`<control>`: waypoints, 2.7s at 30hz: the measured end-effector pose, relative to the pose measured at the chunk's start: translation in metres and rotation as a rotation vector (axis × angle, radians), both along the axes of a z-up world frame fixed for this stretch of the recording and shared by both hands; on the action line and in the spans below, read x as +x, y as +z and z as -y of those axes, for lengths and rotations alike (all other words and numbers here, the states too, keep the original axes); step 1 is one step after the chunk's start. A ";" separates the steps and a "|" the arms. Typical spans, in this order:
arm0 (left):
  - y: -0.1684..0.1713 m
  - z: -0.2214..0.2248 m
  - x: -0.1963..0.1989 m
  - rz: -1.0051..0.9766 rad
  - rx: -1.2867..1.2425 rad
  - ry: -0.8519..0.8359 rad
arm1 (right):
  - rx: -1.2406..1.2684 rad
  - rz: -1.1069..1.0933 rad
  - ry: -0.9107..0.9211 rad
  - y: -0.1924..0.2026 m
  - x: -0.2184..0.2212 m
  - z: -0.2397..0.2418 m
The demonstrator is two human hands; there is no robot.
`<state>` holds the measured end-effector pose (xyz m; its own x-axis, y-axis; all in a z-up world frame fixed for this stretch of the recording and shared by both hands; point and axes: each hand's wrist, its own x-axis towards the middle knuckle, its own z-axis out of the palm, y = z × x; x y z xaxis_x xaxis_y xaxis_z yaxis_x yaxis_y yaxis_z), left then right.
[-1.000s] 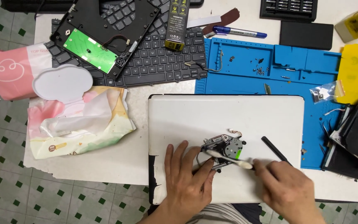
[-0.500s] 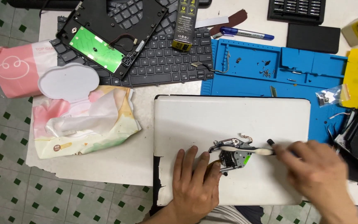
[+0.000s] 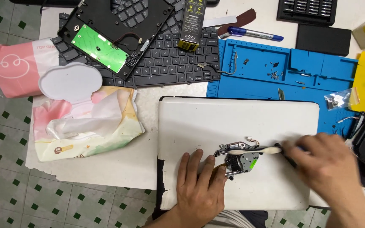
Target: Cleaning a small electronic component, likely a laptop fan, using a brush to remove dust.
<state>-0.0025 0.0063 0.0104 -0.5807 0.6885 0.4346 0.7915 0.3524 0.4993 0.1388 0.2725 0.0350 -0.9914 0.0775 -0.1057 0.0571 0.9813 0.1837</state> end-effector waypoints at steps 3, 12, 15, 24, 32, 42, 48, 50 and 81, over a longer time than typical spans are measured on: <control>-0.002 -0.001 0.002 -0.003 -0.004 0.013 | -0.019 -0.016 0.107 -0.002 -0.013 0.013; -0.002 -0.002 0.002 0.008 0.012 0.021 | -0.068 0.028 0.105 0.008 -0.023 0.010; -0.005 -0.001 0.003 0.009 0.014 0.020 | -0.077 0.058 0.065 0.007 -0.013 -0.008; -0.003 0.000 0.003 0.040 -0.019 0.006 | 0.003 0.049 0.038 0.008 -0.007 0.009; -0.015 0.004 0.011 -0.008 0.072 0.009 | -0.018 -0.234 -0.038 -0.011 0.012 0.028; -0.026 0.009 0.016 -0.067 0.111 -0.007 | -0.080 -0.507 -0.326 -0.043 0.059 0.098; -0.037 0.011 0.018 -0.089 0.128 0.007 | -0.045 -0.630 -0.455 -0.070 0.090 0.083; -0.042 0.010 0.017 -0.097 0.135 0.000 | -0.060 -0.601 -0.414 -0.067 0.088 0.093; -0.021 -0.083 -0.012 0.209 -0.312 0.141 | -0.387 -0.806 -0.636 -0.069 0.107 0.094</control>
